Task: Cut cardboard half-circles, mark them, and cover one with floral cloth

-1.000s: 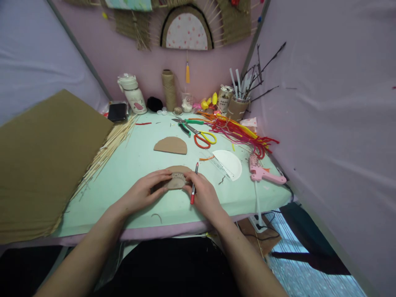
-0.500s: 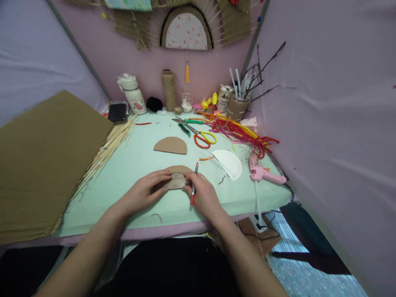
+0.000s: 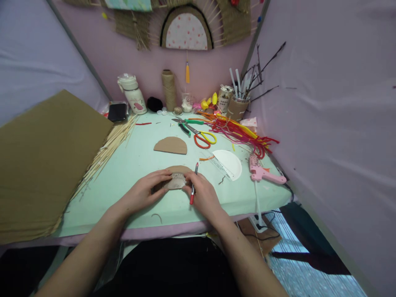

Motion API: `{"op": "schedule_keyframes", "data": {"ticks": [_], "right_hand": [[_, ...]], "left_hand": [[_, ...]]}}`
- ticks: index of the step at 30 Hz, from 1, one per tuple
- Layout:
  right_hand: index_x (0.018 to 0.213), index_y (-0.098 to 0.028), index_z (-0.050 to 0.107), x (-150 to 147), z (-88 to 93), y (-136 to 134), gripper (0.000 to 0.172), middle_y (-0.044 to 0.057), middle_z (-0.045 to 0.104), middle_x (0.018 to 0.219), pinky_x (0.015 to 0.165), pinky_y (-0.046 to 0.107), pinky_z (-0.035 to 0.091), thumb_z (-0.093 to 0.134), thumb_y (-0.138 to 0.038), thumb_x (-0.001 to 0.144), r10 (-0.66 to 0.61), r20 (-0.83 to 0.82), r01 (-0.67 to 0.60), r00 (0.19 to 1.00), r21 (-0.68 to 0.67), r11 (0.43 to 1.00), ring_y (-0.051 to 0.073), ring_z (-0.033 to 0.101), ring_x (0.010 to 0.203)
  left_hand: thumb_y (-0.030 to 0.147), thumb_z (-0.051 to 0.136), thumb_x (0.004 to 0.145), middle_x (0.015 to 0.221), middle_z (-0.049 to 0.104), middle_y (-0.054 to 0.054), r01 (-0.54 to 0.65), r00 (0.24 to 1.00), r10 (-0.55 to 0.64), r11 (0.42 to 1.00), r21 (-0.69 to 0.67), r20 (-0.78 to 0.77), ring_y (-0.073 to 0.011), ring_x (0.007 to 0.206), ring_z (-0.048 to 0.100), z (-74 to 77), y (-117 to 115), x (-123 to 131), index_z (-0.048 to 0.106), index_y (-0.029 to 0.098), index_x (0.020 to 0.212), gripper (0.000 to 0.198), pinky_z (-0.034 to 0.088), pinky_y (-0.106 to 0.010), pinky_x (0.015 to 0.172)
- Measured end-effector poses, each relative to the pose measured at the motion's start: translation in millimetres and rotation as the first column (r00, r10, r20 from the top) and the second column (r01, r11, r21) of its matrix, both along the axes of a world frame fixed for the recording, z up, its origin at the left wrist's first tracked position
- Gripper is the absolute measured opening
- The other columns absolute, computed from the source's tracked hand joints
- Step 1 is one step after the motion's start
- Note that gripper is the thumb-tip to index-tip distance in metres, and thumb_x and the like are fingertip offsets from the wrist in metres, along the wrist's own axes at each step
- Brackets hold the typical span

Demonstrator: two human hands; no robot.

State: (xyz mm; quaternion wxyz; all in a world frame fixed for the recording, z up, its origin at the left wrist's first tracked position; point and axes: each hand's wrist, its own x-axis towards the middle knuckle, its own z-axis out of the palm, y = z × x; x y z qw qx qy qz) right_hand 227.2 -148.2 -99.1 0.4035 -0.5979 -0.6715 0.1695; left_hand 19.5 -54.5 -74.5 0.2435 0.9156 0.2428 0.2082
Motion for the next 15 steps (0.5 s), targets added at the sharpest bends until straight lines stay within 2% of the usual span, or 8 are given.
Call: {"op": "schedule_keyframes", "data": {"ticks": [15], "right_hand": [[0.108,-0.024,0.059,0.0,-0.2,0.2,0.021,0.007,0.067,0.105,0.085,0.040,0.050,0.060,-0.018,0.088,0.012,0.014,-0.012,1.000,0.000,1.000,0.025,0.061,0.098]], "left_hand": [[0.019,0.053,0.089,0.130,0.061,-0.010,0.021,1.000,-0.021,1.000,0.009,-0.017,-0.0246,0.122,0.055,-0.3,-1.8,0.0,0.065,0.021,0.118,0.031,0.046,-0.045,0.104]]}}
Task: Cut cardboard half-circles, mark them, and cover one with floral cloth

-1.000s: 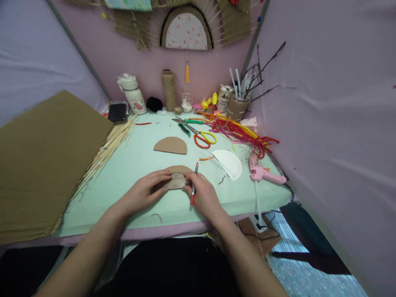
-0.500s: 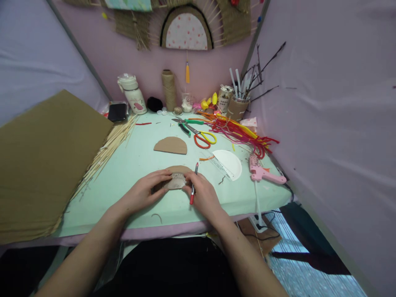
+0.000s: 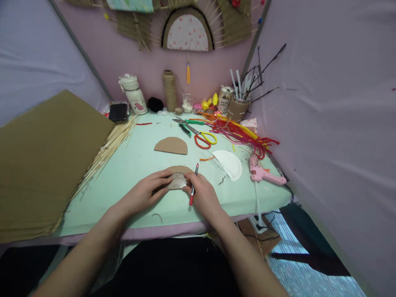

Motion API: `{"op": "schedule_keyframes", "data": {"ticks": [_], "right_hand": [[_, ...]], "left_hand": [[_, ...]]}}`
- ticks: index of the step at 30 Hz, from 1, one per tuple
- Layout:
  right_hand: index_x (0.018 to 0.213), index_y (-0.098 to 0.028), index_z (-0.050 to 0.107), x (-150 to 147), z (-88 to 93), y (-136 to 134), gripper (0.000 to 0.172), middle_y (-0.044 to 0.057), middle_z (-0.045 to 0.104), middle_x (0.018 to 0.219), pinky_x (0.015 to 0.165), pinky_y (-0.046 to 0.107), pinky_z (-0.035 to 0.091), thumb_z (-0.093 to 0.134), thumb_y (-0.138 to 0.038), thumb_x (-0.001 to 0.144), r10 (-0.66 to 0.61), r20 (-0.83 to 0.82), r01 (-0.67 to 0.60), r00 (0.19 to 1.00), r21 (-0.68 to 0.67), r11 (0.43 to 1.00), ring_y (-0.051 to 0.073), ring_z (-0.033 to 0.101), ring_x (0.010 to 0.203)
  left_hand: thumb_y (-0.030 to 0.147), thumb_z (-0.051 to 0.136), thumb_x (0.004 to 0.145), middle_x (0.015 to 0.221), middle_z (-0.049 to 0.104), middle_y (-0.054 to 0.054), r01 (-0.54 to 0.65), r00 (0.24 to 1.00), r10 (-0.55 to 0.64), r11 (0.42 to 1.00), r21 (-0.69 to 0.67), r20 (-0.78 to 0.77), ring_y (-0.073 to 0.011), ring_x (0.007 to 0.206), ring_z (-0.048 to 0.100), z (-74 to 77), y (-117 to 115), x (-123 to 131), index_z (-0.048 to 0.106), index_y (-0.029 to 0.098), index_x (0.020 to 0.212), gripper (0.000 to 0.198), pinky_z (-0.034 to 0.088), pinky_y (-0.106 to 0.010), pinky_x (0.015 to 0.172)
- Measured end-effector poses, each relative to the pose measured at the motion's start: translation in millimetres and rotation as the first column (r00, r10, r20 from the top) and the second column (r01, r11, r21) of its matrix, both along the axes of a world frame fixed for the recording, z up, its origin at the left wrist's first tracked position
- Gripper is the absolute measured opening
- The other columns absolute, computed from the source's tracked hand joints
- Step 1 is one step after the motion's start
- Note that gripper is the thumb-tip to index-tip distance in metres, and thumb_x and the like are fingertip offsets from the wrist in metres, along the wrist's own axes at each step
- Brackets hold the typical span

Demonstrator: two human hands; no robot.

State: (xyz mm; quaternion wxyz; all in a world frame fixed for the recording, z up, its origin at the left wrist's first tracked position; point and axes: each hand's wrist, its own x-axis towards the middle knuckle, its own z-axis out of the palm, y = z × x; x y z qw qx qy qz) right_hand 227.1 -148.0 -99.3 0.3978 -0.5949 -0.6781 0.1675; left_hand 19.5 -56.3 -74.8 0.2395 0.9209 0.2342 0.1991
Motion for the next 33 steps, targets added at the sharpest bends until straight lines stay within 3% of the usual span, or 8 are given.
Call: {"op": "schedule_keyframes", "data": {"ticks": [15,22,27,33], "right_hand": [[0.104,-0.024,0.060,-1,-1.7,0,0.017,0.007,0.067,0.104,0.085,0.040,0.050,0.059,-0.017,0.088,-0.011,-0.008,0.011,1.000,0.018,1.000,0.025,0.062,0.100],[0.102,-0.023,0.060,-1,-2.4,0,0.014,0.007,0.067,0.108,0.087,0.039,0.049,0.060,-0.017,0.089,-0.012,-0.015,0.012,1.000,0.010,1.000,0.024,0.061,0.102],[0.106,-0.023,0.060,-1,-3.9,1,0.019,0.005,0.068,0.101,0.088,0.039,0.049,0.060,-0.017,0.088,-0.014,-0.020,0.014,1.000,-0.006,1.000,0.024,0.061,0.102],[0.104,-0.024,0.060,-1,-5.5,2,0.019,0.006,0.068,0.106,0.090,0.039,0.049,0.060,-0.015,0.087,-0.003,-0.029,0.003,1.000,0.018,1.000,0.024,0.061,0.107]], "left_hand": [[0.020,0.052,0.090,0.131,0.060,-0.011,-0.006,1.000,0.006,1.000,0.011,-0.027,-0.0245,0.122,0.055,0.2,0,0,0.065,0.019,0.116,0.029,0.045,-0.045,0.104],[0.020,0.050,0.092,0.131,0.060,-0.010,-0.004,0.997,0.012,0.994,0.109,-0.079,-0.0241,0.123,0.053,1.3,-4,2,0.064,0.020,0.115,0.027,0.045,-0.043,0.104],[0.015,0.043,0.094,0.138,0.053,-0.015,-0.082,0.961,0.161,0.941,0.328,-0.224,-0.0317,0.133,0.041,-1.2,-22,10,0.061,0.014,0.120,0.031,0.042,-0.051,0.103],[0.003,0.033,0.088,0.126,0.058,-0.019,-0.109,0.832,0.300,0.913,0.392,-0.467,-0.0274,0.118,0.054,-5.4,-44,31,0.053,0.003,0.127,0.043,0.049,-0.042,0.095]]}}
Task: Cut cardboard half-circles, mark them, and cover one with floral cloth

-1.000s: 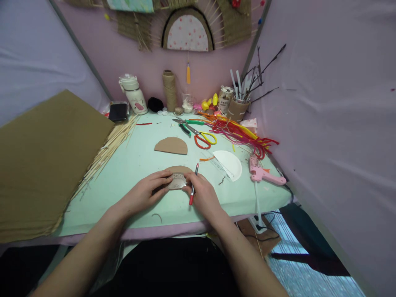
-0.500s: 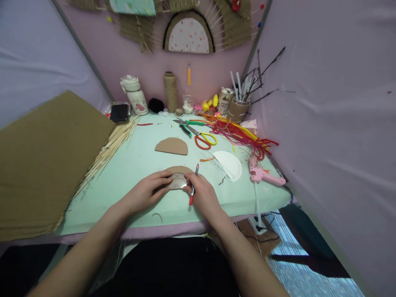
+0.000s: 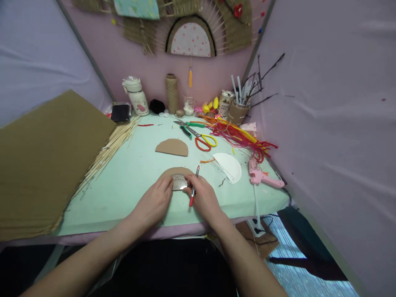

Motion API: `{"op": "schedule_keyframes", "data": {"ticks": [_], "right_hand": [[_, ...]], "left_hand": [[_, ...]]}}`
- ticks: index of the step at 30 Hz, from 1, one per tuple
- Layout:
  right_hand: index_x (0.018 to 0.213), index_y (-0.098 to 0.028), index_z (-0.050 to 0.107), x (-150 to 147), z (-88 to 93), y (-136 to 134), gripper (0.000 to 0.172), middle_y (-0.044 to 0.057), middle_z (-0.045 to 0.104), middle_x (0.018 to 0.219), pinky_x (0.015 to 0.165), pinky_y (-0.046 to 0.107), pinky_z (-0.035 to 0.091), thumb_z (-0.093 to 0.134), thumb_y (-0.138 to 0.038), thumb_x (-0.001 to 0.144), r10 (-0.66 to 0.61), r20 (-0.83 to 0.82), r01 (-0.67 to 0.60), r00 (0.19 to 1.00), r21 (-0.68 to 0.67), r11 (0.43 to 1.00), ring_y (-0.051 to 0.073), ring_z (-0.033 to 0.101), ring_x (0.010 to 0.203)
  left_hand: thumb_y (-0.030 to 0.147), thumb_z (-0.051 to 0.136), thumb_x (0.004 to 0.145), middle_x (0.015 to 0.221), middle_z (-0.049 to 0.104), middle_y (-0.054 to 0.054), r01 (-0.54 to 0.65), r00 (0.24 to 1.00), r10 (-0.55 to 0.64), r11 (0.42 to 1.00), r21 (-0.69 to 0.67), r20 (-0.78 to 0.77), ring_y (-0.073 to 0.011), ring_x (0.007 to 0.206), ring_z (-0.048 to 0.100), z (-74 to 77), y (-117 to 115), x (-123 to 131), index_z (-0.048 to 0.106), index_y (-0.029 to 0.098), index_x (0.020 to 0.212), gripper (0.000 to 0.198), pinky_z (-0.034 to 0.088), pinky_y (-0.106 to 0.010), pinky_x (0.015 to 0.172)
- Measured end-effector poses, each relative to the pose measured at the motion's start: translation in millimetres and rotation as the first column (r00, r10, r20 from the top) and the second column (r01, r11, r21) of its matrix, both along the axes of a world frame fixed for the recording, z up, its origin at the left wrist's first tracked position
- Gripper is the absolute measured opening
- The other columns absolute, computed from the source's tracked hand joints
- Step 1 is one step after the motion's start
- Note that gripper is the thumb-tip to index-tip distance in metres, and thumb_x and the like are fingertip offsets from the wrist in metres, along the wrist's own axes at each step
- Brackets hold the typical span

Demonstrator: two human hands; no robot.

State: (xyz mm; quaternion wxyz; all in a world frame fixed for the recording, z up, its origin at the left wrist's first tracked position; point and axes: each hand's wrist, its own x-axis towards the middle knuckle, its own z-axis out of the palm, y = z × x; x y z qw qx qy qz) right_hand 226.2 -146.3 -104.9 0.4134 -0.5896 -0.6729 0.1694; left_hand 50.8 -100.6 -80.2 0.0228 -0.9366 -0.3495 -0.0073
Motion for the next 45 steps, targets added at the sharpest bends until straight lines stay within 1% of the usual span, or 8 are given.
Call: {"op": "schedule_keyframes", "data": {"ticks": [4,8,15,23,32,35,40,45], "right_hand": [[0.103,-0.025,0.060,0,-0.2,0,0.019,0.007,0.067,0.112,0.092,0.041,0.048,0.061,-0.015,0.087,0.005,-0.021,-0.005,1.000,-0.003,1.000,0.025,0.060,0.109],[0.101,-0.025,0.060,0,-0.6,-1,0.017,0.007,0.067,0.112,0.092,0.041,0.048,0.060,-0.015,0.087,-0.006,-0.024,0.006,1.000,-0.015,1.000,0.025,0.060,0.110],[0.102,-0.024,0.060,-1,0.3,-1,0.016,0.008,0.067,0.113,0.092,0.041,0.047,0.058,-0.016,0.088,-0.002,-0.031,0.001,1.000,-0.026,1.000,0.025,0.060,0.110],[0.099,-0.024,0.060,-1,-1.0,0,0.016,0.008,0.067,0.111,0.094,0.042,0.047,0.057,-0.014,0.087,-0.007,-0.038,0.006,0.999,-0.026,1.000,0.025,0.060,0.111],[0.087,-0.023,0.059,0,5.3,-1,0.009,0.007,0.069,0.105,0.096,0.043,0.046,0.057,-0.016,0.082,-0.010,-0.139,0.003,0.990,-0.048,0.999,0.025,0.062,0.108],[0.087,-0.023,0.055,7,7.4,-2,0.011,0.007,0.071,0.108,0.093,0.042,0.048,0.064,-0.024,0.081,-0.101,-0.374,0.083,0.922,-0.064,0.995,0.023,0.066,0.101],[0.088,-0.023,0.049,17,4.2,-3,0.017,0.009,0.071,0.110,0.095,0.042,0.048,0.062,-0.034,0.086,-0.227,-0.721,0.285,0.654,-0.044,0.958,0.021,0.065,0.106],[0.095,-0.024,0.047,15,4.8,-1,0.017,0.008,0.069,0.104,0.082,0.038,0.052,0.048,-0.041,0.094,-0.196,-0.729,0.224,0.656,-0.060,0.973,0.019,0.068,0.089]], "left_hand": [[0.003,0.032,0.086,0.128,0.058,-0.019,-0.038,0.996,0.042,0.998,0.047,-0.075,-0.0257,0.114,0.057,3.3,-8,8,0.054,0.003,0.126,0.045,0.054,-0.034,0.084],[0.005,0.035,0.088,0.130,0.056,-0.021,-0.105,0.993,0.109,0.991,0.085,-0.039,-0.0268,0.117,0.057,10.1,-16,14,0.041,0.006,0.140,0.051,0.056,-0.030,0.076],[0.011,0.045,0.089,0.131,0.055,-0.027,-0.090,0.989,0.101,0.991,0.098,-0.109,-0.0330,0.123,0.053,14.5,-25,27,0.051,0.003,0.132,0.045,0.047,-0.043,0.095],[0.012,0.039,0.091,0.140,0.049,-0.027,0.025,0.994,-0.011,0.991,0.128,-0.113,-0.0307,0.134,0.043,-1.6,-24,33,0.052,-0.004,0.131,0.045,0.029,-0.046,0.112],[0.009,0.038,0.090,0.140,0.046,-0.030,-0.012,0.996,0.023,0.992,0.127,-0.089,-0.0338,0.132,0.045,-7.0,-26,34,0.044,-0.006,0.137,0.049,0.035,-0.045,0.108],[0.007,0.039,0.089,0.139,0.047,-0.030,-0.027,0.997,0.035,0.992,0.127,-0.067,-0.0333,0.131,0.047,-8.2,-26,34,0.042,-0.004,0.139,0.051,0.037,-0.045,0.106],[0.004,0.041,0.086,0.140,0.047,-0.030,-0.040,0.998,0.047,0.993,0.115,-0.053,-0.0324,0.128,0.049,-6.8,-26,34,0.045,-0.002,0.137,0.051,0.041,-0.045,0.103],[0.004,0.041,0.086,0.139,0.049,-0.028,-0.034,0.998,0.042,0.990,0.140,-0.054,-0.0313,0.128,0.050,-6.4,-26,33,0.048,0.000,0.136,0.051,0.043,-0.043,0.101]]}}
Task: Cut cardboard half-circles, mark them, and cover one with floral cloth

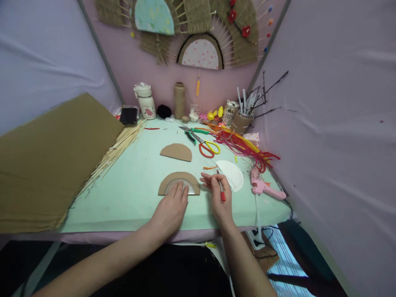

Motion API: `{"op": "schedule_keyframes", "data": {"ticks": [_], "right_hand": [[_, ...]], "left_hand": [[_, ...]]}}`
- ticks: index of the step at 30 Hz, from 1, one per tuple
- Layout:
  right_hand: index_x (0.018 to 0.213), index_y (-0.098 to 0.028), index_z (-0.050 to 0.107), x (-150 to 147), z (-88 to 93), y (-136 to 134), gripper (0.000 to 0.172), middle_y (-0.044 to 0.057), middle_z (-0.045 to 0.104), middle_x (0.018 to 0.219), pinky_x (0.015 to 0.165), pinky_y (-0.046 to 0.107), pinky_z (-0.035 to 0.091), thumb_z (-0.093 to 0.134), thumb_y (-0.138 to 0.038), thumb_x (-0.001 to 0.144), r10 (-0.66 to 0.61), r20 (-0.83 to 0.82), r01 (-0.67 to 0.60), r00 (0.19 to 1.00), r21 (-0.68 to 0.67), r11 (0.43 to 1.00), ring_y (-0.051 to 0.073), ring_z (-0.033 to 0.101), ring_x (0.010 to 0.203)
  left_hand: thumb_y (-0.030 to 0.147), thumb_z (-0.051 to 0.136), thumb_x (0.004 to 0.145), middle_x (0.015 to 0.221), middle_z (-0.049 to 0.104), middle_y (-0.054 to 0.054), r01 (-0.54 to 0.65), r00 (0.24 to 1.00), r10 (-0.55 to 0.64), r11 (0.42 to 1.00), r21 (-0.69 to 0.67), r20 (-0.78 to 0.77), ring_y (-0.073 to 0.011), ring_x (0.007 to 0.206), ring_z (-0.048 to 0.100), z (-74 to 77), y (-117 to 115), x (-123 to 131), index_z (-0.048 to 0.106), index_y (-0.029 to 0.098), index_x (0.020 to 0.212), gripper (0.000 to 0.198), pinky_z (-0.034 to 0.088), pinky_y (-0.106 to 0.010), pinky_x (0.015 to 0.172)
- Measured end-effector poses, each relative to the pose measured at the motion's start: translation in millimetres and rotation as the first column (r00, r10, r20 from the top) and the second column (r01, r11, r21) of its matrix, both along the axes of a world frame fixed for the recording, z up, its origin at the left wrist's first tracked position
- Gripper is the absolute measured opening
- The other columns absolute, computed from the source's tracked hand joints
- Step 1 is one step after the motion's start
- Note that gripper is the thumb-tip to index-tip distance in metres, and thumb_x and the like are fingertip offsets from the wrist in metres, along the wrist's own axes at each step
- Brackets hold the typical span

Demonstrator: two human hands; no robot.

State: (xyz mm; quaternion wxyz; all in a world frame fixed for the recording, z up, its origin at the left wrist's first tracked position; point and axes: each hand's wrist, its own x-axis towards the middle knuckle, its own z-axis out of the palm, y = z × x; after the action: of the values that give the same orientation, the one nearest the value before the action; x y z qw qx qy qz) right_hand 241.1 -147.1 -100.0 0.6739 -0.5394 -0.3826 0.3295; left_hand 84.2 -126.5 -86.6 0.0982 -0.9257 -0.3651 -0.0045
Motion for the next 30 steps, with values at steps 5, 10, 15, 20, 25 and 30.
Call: {"op": "schedule_keyframes", "data": {"ticks": [5,10,15,20,25,30], "right_hand": [[0.103,-0.023,0.058,1,24.3,9,0.035,0.001,0.058,0.075,0.061,0.029,0.047,0.035,-0.049,0.097,0.176,0.178,-0.164,0.968,-0.081,0.983,0.015,0.056,0.061],[0.076,-0.019,0.063,-9,62.0,38,0.038,-0.002,0.048,0.058,0.055,0.026,0.038,0.045,-0.048,0.093,0.461,0.278,-0.394,0.843,-0.266,0.880,0.013,0.047,0.057],[0.081,-0.017,0.063,-27,77.6,73,0.022,-0.001,0.061,0.070,0.062,0.025,0.043,0.070,-0.037,0.075,0.757,0.174,-0.666,0.629,-0.382,0.641,0.013,0.055,0.064],[0.077,-0.016,0.059,-41,77.5,96,0.022,-0.002,0.056,0.066,0.060,0.024,0.040,0.061,-0.038,0.082,0.814,0.339,-0.677,0.471,-0.453,0.580,0.012,0.051,0.063],[0.073,-0.017,0.052,-51,75.4,100,0.026,-0.005,0.046,0.064,0.058,0.024,0.035,0.047,-0.036,0.090,0.751,0.546,-0.607,0.372,-0.468,0.642,0.011,0.043,0.061],[0.076,-0.018,0.050,-56,71.0,97,0.022,-0.003,0.050,0.069,0.061,0.024,0.037,0.046,-0.034,0.091,0.732,0.602,-0.619,0.319,-0.453,0.642,0.012,0.046,0.064]], "left_hand": [[0.008,0.040,0.089,0.139,0.048,-0.030,0.011,1.000,-0.011,1.000,0.017,-0.027,-0.0326,0.129,0.049,-3.2,0,1,0.047,-0.003,0.136,0.049,0.039,-0.045,0.104],[0.011,0.039,0.089,0.138,0.049,-0.029,0.005,0.999,-0.004,1.000,0.021,-0.049,-0.0317,0.131,0.047,-5.5,-1,2,0.044,-0.005,0.137,0.050,0.035,-0.044,0.108],[0.013,0.041,0.089,0.139,0.048,-0.030,-0.011,1.000,0.011,0.999,0.030,-0.010,-0.0331,0.132,0.046,-8.4,-2,2,0.043,-0.006,0.137,0.053,0.033,-0.047,0.110],[0.015,0.040,0.090,0.139,0.048,-0.029,-0.029,0.999,0.029,1.000,0.001,0.016,-0.0327,0.133,0.045,-8.8,-2,2,0.042,-0.005,0.138,0.052,0.034,-0.047,0.110],[0.016,0.042,0.089,0.140,0.047,-0.031,-0.021,0.999,0.021,1.000,0.009,0.039,-0.0338,0.134,0.043,-9.6,-2,1,0.041,-0.008,0.138,0.054,0.030,-0.047,0.113],[0.015,0.042,0.088,0.141,0.046,-0.029,-0.030,0.998,0.030,1.000,-0.001,0.046,-0.0340,0.135,0.040,-6.4,-3,1,0.043,-0.006,0.138,0.054,0.028,-0.048,0.114]]}}
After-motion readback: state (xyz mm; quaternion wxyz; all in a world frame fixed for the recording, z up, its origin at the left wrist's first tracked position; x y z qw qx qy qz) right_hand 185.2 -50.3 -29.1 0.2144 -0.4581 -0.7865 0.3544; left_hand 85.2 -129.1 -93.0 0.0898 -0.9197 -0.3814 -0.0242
